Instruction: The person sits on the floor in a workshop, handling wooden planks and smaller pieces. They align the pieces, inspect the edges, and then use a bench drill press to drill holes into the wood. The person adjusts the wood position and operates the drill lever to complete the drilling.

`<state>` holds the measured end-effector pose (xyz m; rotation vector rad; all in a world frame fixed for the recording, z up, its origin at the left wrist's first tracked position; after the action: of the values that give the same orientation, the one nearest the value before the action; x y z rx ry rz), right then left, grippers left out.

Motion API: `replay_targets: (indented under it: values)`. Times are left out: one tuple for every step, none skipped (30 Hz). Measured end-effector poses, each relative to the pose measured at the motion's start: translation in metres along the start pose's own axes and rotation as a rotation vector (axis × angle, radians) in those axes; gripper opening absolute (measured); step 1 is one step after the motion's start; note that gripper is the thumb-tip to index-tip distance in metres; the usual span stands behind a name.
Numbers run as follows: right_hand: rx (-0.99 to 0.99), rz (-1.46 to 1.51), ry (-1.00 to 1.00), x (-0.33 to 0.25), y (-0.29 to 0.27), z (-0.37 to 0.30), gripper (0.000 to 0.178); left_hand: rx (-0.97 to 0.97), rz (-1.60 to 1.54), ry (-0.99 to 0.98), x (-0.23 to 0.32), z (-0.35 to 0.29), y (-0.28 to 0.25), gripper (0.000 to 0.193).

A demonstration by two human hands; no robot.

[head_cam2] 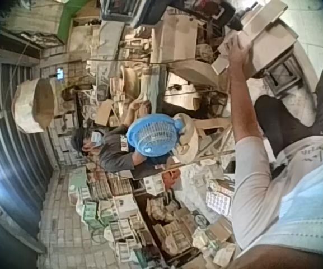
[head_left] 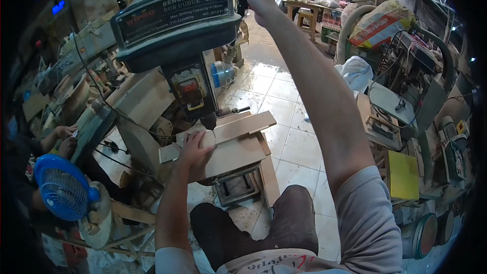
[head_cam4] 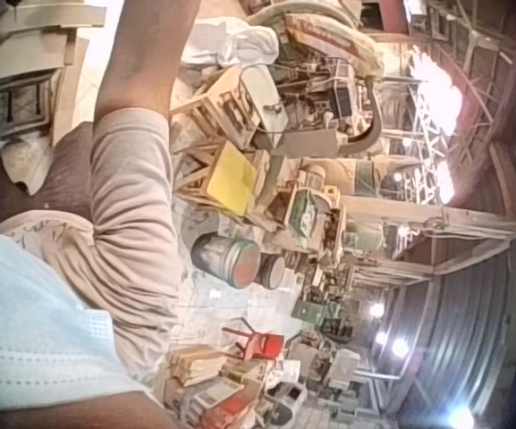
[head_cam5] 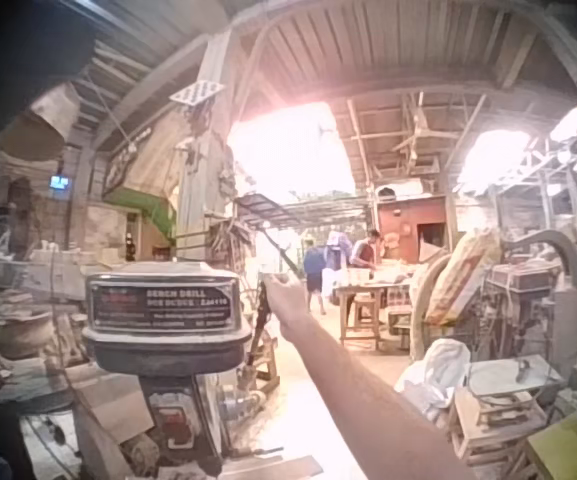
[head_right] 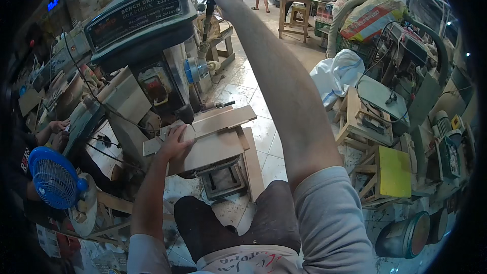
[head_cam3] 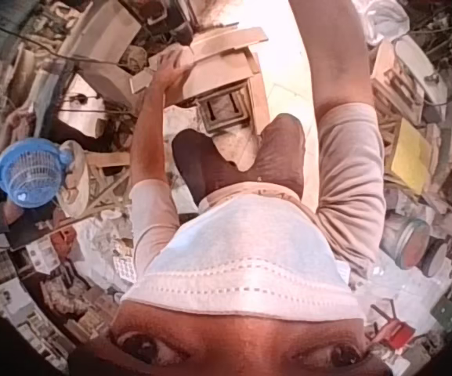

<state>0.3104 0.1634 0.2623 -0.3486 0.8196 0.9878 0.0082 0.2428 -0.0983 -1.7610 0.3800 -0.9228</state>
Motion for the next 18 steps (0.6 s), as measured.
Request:
replay_targets:
  values:
    - [0.004,0.032,-0.016,0.001,-0.003,0.001,0.035,0.013,-0.013,0.041,-0.001,0.003,0.002,0.081]
    - [-0.026,0.034,-0.029,0.002,-0.004,0.003,0.029,0.010,-0.010,0.045,-0.003,0.005,0.005,0.081]
    - [-0.040,0.118,-0.002,0.000,-0.004,0.002,0.027,0.009,-0.008,0.050,0.002,0.006,0.004,0.081]
    - [-0.055,0.203,0.024,0.000,-0.003,0.000,0.026,0.007,-0.006,0.055,0.005,0.005,0.002,0.081]
    - [-0.071,0.289,0.050,0.000,-0.001,-0.003,0.024,-0.006,0.002,0.027,0.008,0.004,0.002,0.081]
    - [-0.074,0.310,0.076,-0.004,0.000,-0.006,0.016,-0.018,0.011,-0.001,0.017,-0.002,-0.003,0.081]
    - [-0.080,0.327,0.079,-0.004,-0.001,-0.005,0.016,-0.031,0.020,-0.028,0.022,-0.004,-0.005,0.080]
    - [-0.087,0.344,0.083,-0.003,-0.002,-0.006,0.015,-0.032,0.023,-0.032,0.024,-0.004,-0.006,0.081]
    - [-0.094,0.364,0.087,-0.004,-0.001,-0.007,0.015,-0.032,0.028,-0.040,0.024,-0.005,-0.007,0.081]
    - [-0.071,0.402,0.109,-0.004,0.000,-0.009,0.016,-0.032,0.033,-0.046,0.025,-0.007,-0.008,0.082]
    - [-0.078,0.437,0.113,-0.003,0.002,-0.011,0.017,-0.041,0.030,-0.049,0.026,-0.008,-0.008,0.081]
    - [-0.082,0.470,0.111,-0.004,0.001,-0.013,0.017,-0.048,0.031,-0.047,0.030,-0.009,-0.011,0.080]
    - [-0.085,0.503,0.110,-0.004,0.000,-0.014,0.018,-0.056,0.031,-0.044,0.033,-0.010,-0.012,0.079]
    - [-0.088,0.527,0.119,-0.005,-0.001,-0.015,0.019,-0.042,0.020,-0.013,0.031,-0.006,-0.009,0.079]
    - [-0.107,0.512,0.109,-0.006,-0.001,-0.013,0.019,-0.026,0.016,0.013,0.022,-0.002,-0.006,0.079]
    - [-0.126,0.532,0.125,-0.006,0.002,-0.014,0.019,-0.013,0.010,0.034,0.012,0.001,-0.002,0.079]
    - [-0.146,0.552,0.140,-0.006,0.004,-0.015,0.019,-0.010,0.019,0.024,0.003,0.002,0.001,0.080]
    - [-0.169,0.552,0.153,-0.007,0.002,-0.015,0.019,-0.009,0.028,0.026,0.005,0.005,0.001,0.080]
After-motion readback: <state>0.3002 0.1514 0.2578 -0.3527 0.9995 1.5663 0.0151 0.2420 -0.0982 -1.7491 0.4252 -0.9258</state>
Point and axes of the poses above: each hand's wrist, its own z-axis towards the middle knuckle, its own y-axis out of the palm, x = y × z, the point moved 1 cm from there along z, towards the middle knuckle, and after that the axes turned 10 degrees about -x, right-handed, at the moved point
